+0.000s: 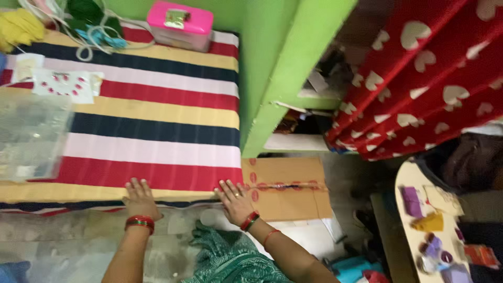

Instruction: The person arranges small pink and white decorative items on a white card, then places the card into a clear plastic sleeve and seals it. They handle a small white packet and a gold-colored decorative item, placing them on the bed. The person also picks up a metal cup from a nearby table and sets it down.

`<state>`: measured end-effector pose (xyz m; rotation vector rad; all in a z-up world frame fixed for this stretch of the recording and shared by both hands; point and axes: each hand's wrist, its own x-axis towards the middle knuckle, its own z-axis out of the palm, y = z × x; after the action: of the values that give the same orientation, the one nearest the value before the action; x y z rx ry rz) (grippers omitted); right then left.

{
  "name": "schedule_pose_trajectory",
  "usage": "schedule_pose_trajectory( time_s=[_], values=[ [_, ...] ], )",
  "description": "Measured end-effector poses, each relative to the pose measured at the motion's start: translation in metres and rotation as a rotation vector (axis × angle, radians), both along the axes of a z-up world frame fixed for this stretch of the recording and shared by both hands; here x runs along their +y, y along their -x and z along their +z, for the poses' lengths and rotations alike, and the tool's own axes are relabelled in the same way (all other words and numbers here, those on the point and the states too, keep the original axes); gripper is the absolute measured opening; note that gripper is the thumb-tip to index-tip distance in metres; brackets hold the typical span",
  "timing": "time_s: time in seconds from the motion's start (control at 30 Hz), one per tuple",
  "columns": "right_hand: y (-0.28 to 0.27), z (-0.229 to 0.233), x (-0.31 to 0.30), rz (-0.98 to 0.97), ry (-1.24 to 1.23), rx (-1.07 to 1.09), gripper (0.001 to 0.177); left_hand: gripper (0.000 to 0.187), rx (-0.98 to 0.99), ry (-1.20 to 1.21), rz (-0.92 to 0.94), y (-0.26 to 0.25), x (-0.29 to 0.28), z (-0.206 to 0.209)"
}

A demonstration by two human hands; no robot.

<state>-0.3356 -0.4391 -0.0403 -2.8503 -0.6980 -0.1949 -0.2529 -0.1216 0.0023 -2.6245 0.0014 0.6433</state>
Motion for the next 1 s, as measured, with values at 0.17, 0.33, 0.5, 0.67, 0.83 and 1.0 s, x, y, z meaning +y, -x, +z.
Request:
schedule_pose_trajectory(
  time_s=[0.17,0.33,0.5,0.67,0.83,1.0],
  values=[
    [0.105,-0.063,-0.093,-0.194,-0.193,0.144,0.072,0.142,0.018,0.127,0.110,0.031,-0.037,0.002],
    [0.260,-0.096,-0.171,-0.474,-0.199,0.475,0.072,0.111,-0.138,0.674,-0.084,0.105,-0.163,-0.003],
    [0.339,-0.089,-0.233,-0.897,-0.234,0.615,0.070,0.098,0.124,0.922,-0.433,0.189,-0.303,-0.010],
    [0.371,-0.061,-0.319,-1.153,-0.456,0.109,0.068,0.093,0.455,0.897,-0.557,0.244,-0.399,-0.021],
    [0.377,-0.063,-0.456,-1.727,-0.905,0.072,0.060,0.083,0.671,1.009,-0.588,0.272,-0.499,-0.041],
    [0.382,-0.074,-0.591,-1.957,-0.852,-0.096,0.061,0.078,0.855,1.048,-0.610,0.297,-0.619,-0.057]
  ],
)
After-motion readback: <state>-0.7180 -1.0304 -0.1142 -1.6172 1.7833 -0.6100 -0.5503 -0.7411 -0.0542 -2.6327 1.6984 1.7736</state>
